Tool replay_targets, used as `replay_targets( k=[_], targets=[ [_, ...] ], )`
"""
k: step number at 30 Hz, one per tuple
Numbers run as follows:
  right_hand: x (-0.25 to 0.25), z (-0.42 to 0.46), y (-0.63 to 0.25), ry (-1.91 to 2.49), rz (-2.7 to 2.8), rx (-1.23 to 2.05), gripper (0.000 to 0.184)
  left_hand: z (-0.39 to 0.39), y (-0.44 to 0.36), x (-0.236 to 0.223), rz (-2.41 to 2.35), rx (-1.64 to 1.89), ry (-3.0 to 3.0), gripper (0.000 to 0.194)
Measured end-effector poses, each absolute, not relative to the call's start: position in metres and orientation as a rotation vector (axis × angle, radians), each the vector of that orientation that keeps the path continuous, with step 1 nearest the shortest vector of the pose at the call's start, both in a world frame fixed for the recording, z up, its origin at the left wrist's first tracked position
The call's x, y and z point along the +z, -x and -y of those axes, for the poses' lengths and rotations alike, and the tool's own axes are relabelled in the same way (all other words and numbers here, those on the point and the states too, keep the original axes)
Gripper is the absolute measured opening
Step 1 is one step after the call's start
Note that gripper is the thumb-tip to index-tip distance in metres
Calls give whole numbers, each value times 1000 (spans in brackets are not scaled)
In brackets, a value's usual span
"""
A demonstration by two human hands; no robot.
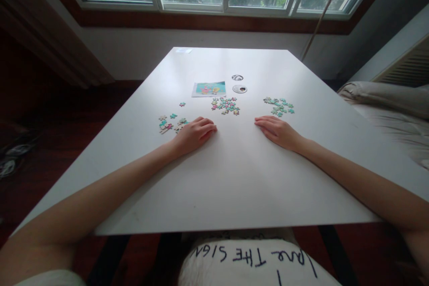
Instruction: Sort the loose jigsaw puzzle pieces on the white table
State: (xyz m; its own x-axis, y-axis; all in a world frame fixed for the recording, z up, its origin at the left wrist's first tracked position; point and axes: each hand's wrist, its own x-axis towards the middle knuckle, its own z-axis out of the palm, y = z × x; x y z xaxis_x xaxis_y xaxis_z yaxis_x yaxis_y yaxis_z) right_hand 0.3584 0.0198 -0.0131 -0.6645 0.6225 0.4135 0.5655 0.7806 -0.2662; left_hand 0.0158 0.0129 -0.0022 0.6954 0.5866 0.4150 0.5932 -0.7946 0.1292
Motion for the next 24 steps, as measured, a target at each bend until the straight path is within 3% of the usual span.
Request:
replay_targets(
  k=[24],
  targets=[
    [-12, -19, -357, 890, 2470, 155, 30, -12, -16, -1, 1013, -713, 2897, 29]
  ],
)
